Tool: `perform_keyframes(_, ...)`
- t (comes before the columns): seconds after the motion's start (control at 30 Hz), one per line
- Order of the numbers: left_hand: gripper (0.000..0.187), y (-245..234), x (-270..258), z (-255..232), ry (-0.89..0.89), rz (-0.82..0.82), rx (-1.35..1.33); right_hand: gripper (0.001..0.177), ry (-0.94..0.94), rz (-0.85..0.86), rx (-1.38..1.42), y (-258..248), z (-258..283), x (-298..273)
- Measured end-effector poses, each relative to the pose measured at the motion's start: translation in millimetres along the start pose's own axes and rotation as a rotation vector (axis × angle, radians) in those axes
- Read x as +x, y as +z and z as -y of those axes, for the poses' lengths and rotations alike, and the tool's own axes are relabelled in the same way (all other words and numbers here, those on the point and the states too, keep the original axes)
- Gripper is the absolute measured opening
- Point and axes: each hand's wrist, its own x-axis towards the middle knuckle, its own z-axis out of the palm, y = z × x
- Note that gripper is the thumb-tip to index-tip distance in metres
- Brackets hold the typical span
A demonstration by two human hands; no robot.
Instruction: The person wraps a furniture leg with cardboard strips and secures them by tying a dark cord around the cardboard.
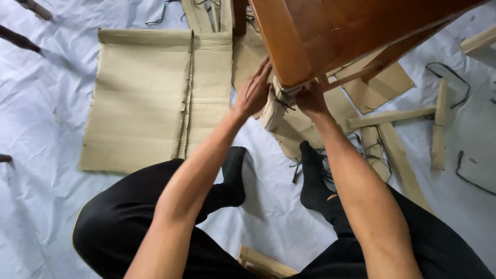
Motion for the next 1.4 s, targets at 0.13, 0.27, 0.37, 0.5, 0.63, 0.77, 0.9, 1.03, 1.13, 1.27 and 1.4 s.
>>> perform_keyframes(0.13, 0.044, 29.5, 13.4, 50.4, 0.028, 0.413, 0.172, 0.02, -0.099, 0.125, 0.072, -5.9, 0.4, 7.5)
perform_keyframes(0.27, 0.011, 24.8, -4.6, 48.8, -0.055, 0.355, 0.166, 0.011, -0.023, 0.136, -0.234, 5.5, -32.3, -7.9)
perform_keyframes(0.37, 0.016, 21.2, -39.1, 34.4, -0.279, 0.248, -0.088, 0.017, 0.176, 0.126, -0.297, 2.3, -4.3, -42.9)
perform_keyframes(0.5, 0.026, 21.1, -82.9, 33.1, -0.357, 0.181, 0.07, 0.012, -0.01, -0.029, -0.358, 14.0, 2.3, -89.2)
perform_keyframes(0.63, 0.026, 19.8, -118.3, 13.0, -0.28, 0.05, 0.121, 0.012, -0.006, -0.072, -0.334, 27.5, 35.9, -121.5)
perform_keyframes(0.77, 0.024, 17.2, -125.9, -20.0, -0.255, 0.067, 0.138, 0.008, -0.084, -0.051, -0.364, 26.6, 74.7, -121.3)
perform_keyframes(0.9, 0.018, 15.6, -129.7, -44.5, -0.201, 0.127, 0.145, 0.006, -0.251, -0.14, -0.314, 26.5, 90.6, -116.8)
perform_keyframes(1.03, 0.011, 12.0, -133.1, -51.8, -0.123, 0.134, 0.169, 0.007, -0.216, -0.138, -0.198, 35.2, 84.9, -115.1)
perform_keyframes(1.13, 0.013, 11.2, -133.6, -52.0, -0.1, 0.13, 0.182, 0.009, -0.196, -0.153, -0.127, 36.8, 85.0, -112.0)
perform_keyframes(1.27, 0.012, 0.1, -129.0, -64.6, -0.039, 0.077, 0.15, 0.014, -0.209, -0.127, -0.124, 33.4, 86.9, -112.6)
perform_keyframes(1.4, 0.012, -6.0, -124.0, -65.3, 0.022, 0.126, 0.097, 0.017, -0.107, -0.058, -0.064, 27.9, 92.3, -112.3)
